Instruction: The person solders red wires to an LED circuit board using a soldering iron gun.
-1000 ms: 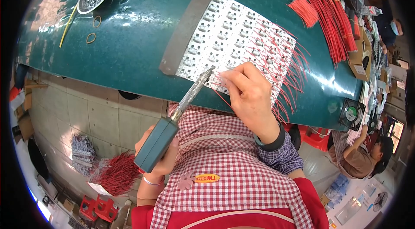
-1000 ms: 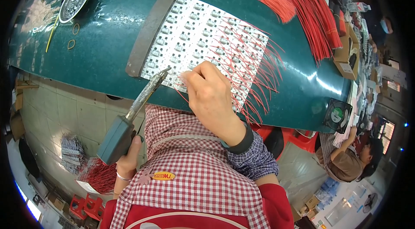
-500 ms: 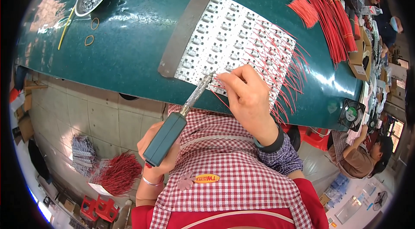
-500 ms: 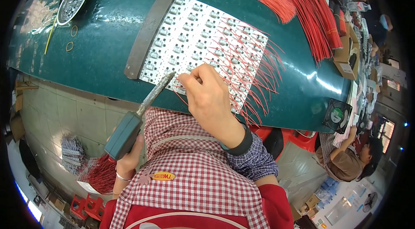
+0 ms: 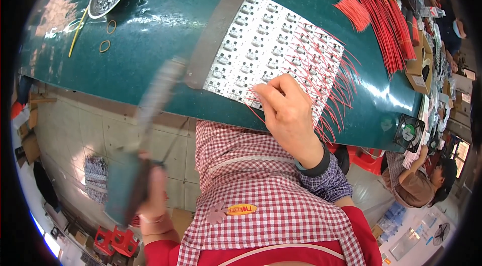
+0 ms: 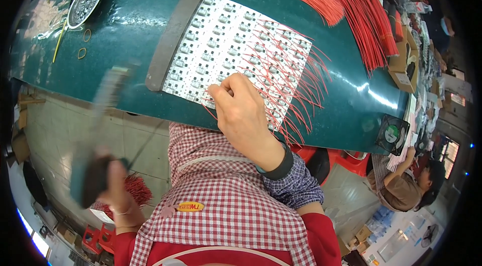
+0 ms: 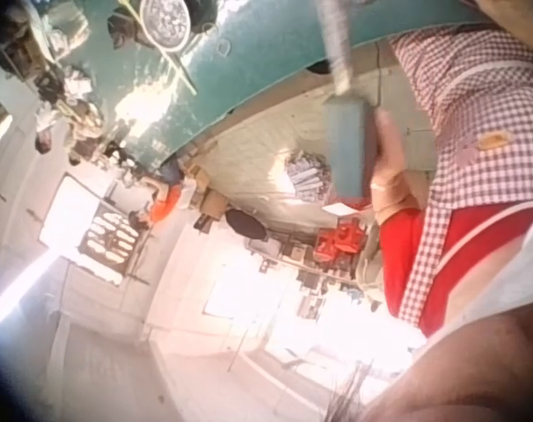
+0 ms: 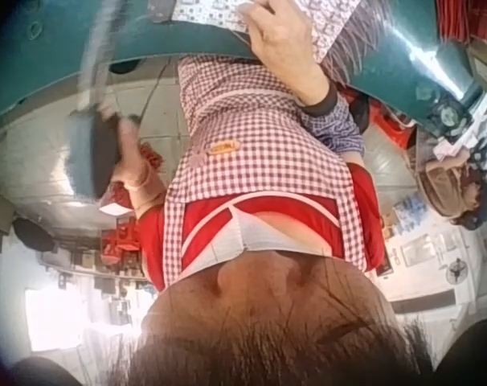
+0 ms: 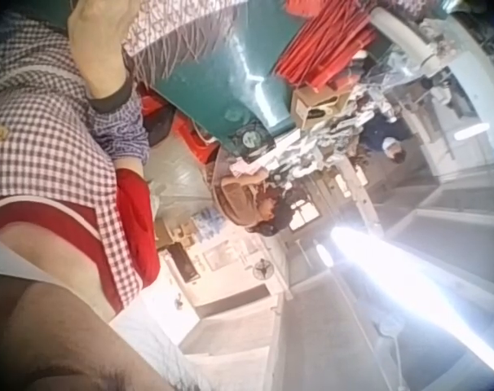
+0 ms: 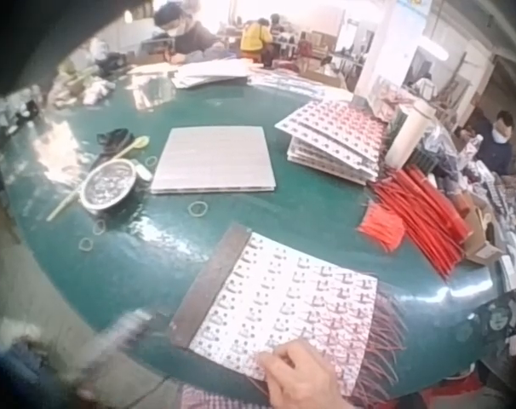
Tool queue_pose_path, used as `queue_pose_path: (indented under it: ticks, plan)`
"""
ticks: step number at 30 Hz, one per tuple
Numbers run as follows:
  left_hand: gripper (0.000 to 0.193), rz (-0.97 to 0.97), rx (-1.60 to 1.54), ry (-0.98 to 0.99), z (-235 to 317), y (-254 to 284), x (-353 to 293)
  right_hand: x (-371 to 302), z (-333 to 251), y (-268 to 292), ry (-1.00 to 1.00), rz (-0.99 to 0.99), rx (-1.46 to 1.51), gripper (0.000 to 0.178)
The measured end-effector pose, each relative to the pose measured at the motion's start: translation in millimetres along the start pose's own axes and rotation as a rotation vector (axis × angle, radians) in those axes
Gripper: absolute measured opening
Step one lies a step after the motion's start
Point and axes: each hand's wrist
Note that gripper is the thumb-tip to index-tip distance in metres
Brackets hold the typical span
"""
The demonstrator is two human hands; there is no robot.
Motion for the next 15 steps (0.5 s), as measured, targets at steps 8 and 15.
queue_pose_path:
  ticks: [8,15]
  plan:
    - [0.042,0.12,-0.12,0.075,40.5,-20.7,37.2,-0.3,-1.8,1.5,-0.041,-0.01,0.017,0.017]
    - [0.043,-0.348,-0.252,0.345,33.9,-44.8,10.7,-2.1,-13.6,54.8,-0.062,-0.107,0.007,0.02]
Point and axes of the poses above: each hand's wrist, its own x-axis towards the middle knuckle, its own y-axis out of the back of the hand, z = x × y, and after that the axes turned 5 degrees about z, right-handed
